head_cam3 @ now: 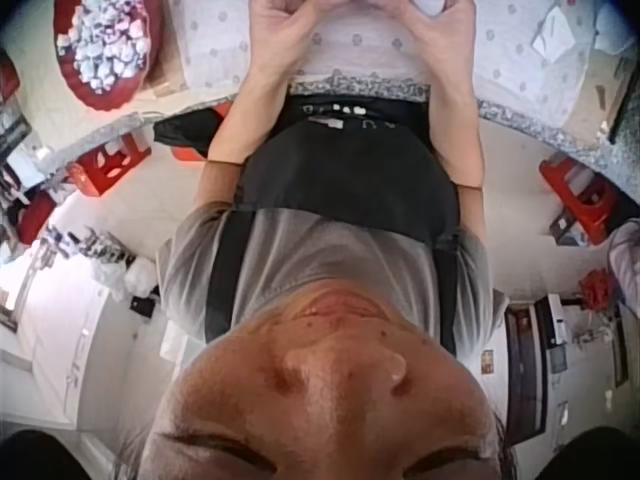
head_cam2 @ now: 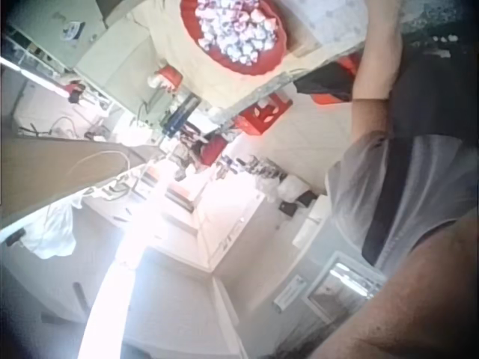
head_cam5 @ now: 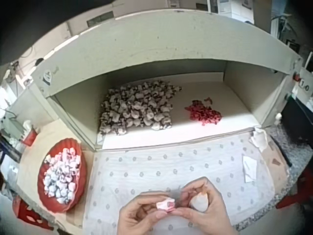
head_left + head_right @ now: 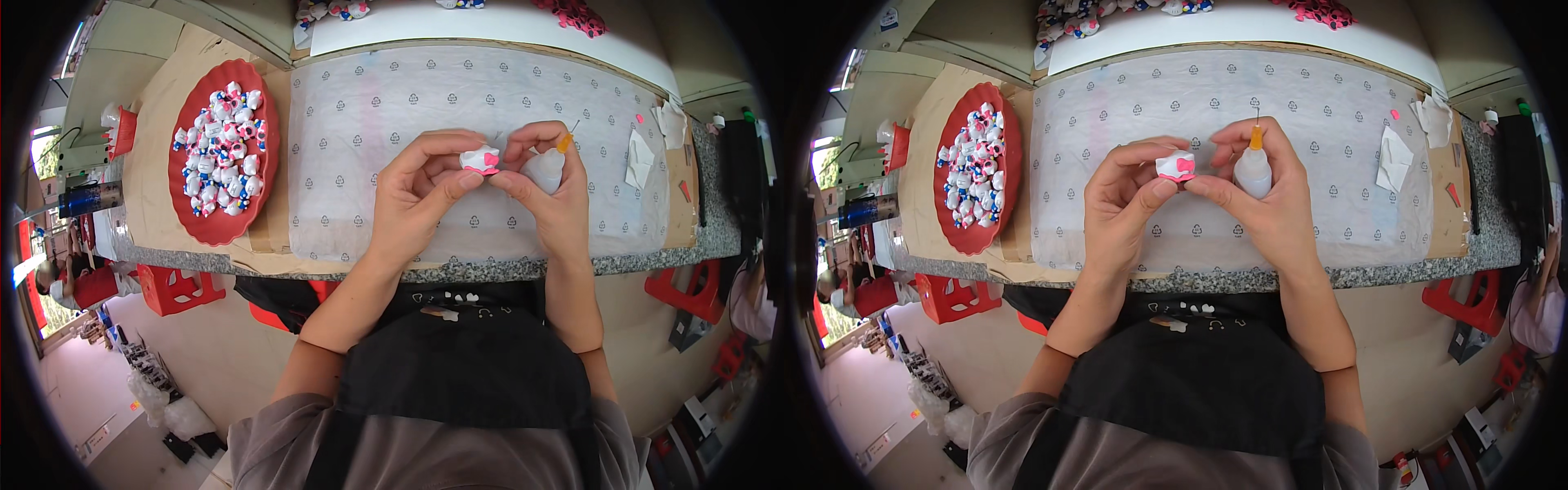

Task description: Gluing pink bows onto small cat figurines at a factory workbench.

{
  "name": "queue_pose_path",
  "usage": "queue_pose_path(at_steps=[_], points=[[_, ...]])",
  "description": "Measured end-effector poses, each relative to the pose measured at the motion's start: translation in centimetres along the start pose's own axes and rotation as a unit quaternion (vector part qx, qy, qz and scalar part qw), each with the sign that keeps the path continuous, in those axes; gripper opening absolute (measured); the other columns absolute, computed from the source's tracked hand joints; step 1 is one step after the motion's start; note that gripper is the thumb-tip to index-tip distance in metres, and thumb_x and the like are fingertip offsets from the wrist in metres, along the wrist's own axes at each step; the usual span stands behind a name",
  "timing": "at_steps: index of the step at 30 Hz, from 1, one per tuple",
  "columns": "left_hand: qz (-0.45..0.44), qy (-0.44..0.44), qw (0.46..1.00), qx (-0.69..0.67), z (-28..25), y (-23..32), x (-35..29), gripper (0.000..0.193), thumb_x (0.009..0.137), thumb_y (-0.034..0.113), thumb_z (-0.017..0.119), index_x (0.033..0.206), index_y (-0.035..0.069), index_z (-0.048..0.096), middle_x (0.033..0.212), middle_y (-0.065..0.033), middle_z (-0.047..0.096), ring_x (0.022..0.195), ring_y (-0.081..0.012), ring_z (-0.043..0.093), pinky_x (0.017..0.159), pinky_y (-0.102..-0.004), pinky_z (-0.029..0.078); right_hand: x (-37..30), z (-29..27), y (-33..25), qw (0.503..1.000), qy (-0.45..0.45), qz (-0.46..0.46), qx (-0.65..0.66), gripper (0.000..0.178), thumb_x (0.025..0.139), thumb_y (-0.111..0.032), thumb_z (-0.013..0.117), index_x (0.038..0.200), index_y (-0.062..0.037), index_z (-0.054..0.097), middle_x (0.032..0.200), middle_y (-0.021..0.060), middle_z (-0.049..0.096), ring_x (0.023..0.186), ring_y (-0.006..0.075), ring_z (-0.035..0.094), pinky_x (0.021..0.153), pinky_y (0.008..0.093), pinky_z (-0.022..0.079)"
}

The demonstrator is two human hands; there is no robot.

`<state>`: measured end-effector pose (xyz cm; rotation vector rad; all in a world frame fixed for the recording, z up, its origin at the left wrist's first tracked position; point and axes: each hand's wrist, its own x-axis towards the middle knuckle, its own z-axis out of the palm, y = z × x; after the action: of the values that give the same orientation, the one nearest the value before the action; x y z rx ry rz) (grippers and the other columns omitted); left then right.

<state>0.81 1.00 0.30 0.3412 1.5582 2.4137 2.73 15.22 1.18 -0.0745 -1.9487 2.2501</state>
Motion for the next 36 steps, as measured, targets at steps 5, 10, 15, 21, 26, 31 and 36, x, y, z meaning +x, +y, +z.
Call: queue_pose_path(at_steps=[5, 10, 15, 21, 26, 31, 36], points=[[0.011, -0.024, 1.000, -0.012, 0.0, 0.0, 0.0, 0.025, 0.073, -0.004, 0.056, 0.097, -0.003, 0.052, 0.093, -0.0083, 0.055, 0.084, -0.0120, 0.053, 0.074, -0.0226, 0.043, 0.0, -0.6, 0.1, 0.995, -0.071, 0.058, 0.046, 0.023, 0.065, -0.005, 0.066, 0.085, -0.0012, 0.057, 0.071, 0.0025, 0.051, 0.065, 0.0078, 0.045, 0.058, 0.0189, 0.038], [0.028, -0.023, 0.999, 0.002, -0.1, -0.1, -0.1, 0.025, 0.072, -0.005, 0.057, 0.096, -0.002, 0.053, 0.092, -0.0080, 0.056, 0.082, -0.0114, 0.053, 0.072, -0.0224, 0.042, -0.1, -0.6, 0.4, 0.992, -0.080, 0.046, 0.085, 0.024, 0.066, -0.004, 0.065, 0.088, -0.0010, 0.057, 0.073, 0.0029, 0.052, 0.064, 0.0076, 0.044, 0.052, 0.0192, 0.039], [0.016, -0.008, 1.000, 0.005, -0.1, -0.2, -0.2, 0.024, 0.071, -0.003, 0.059, 0.095, -0.002, 0.054, 0.091, -0.0077, 0.056, 0.081, -0.0110, 0.052, 0.072, -0.0224, 0.042, -0.3, -0.2, 0.0, 0.994, -0.074, 0.036, 0.073, 0.027, 0.065, -0.002, 0.065, 0.090, -0.0003, 0.057, 0.074, 0.0032, 0.054, 0.065, 0.0074, 0.046, 0.055, 0.0190, 0.040], [0.038, -0.017, 0.996, 0.074, -0.3, -0.3, -0.1, 0.023, 0.070, -0.001, 0.060, 0.092, -0.001, 0.057, 0.090, -0.0074, 0.058, 0.085, -0.0141, 0.052, 0.075, -0.0259, 0.040, -0.3, -0.4, -0.1, 0.997, -0.072, 0.017, 0.021, 0.027, 0.063, 0.000, 0.066, 0.090, 0.0002, 0.058, 0.077, 0.0026, 0.056, 0.064, 0.0071, 0.047, 0.058, 0.0188, 0.039], [0.096, -0.044, 0.986, 0.125, -0.3, -0.4, -0.1, 0.020, 0.070, 0.000, 0.060, 0.090, 0.001, 0.058, 0.090, -0.0080, 0.059, 0.084, -0.0167, 0.053, 0.076, -0.0270, 0.039, -0.3, -1.0, 0.1, 0.996, -0.093, -0.003, 0.017, 0.027, 0.063, 0.000, 0.066, 0.089, 0.0001, 0.058, 0.077, 0.0028, 0.057, 0.063, 0.0073, 0.047, 0.059, 0.0189, 0.039], [0.052, -0.050, 0.995, 0.069, -0.4, -0.4, -0.4, 0.016, 0.072, 0.001, 0.058, 0.088, 0.001, 0.058, 0.089, -0.0082, 0.059, 0.085, -0.0159, 0.052, 0.077, -0.0273, 0.039, -0.7, -0.8, -0.2, 0.996, -0.093, 0.004, 0.004, 0.025, 0.063, -0.002, 0.068, 0.086, 0.0003, 0.058, 0.076, 0.0023, 0.057, 0.068, 0.0073, 0.051, 0.063, 0.0194, 0.040], [0.009, -0.053, 0.998, 0.029, -0.3, -0.3, -0.1, 0.016, 0.074, 0.001, 0.057, 0.090, 0.001, 0.058, 0.090, -0.0076, 0.059, 0.084, -0.0137, 0.052, 0.077, -0.0261, 0.040, -0.8, -1.0, 0.3, 0.997, -0.080, 0.012, -0.012, 0.024, 0.063, -0.002, 0.068, 0.085, 0.0003, 0.058, 0.077, 0.0024, 0.057, 0.069, 0.0077, 0.051, 0.064, 0.0200, 0.041]])
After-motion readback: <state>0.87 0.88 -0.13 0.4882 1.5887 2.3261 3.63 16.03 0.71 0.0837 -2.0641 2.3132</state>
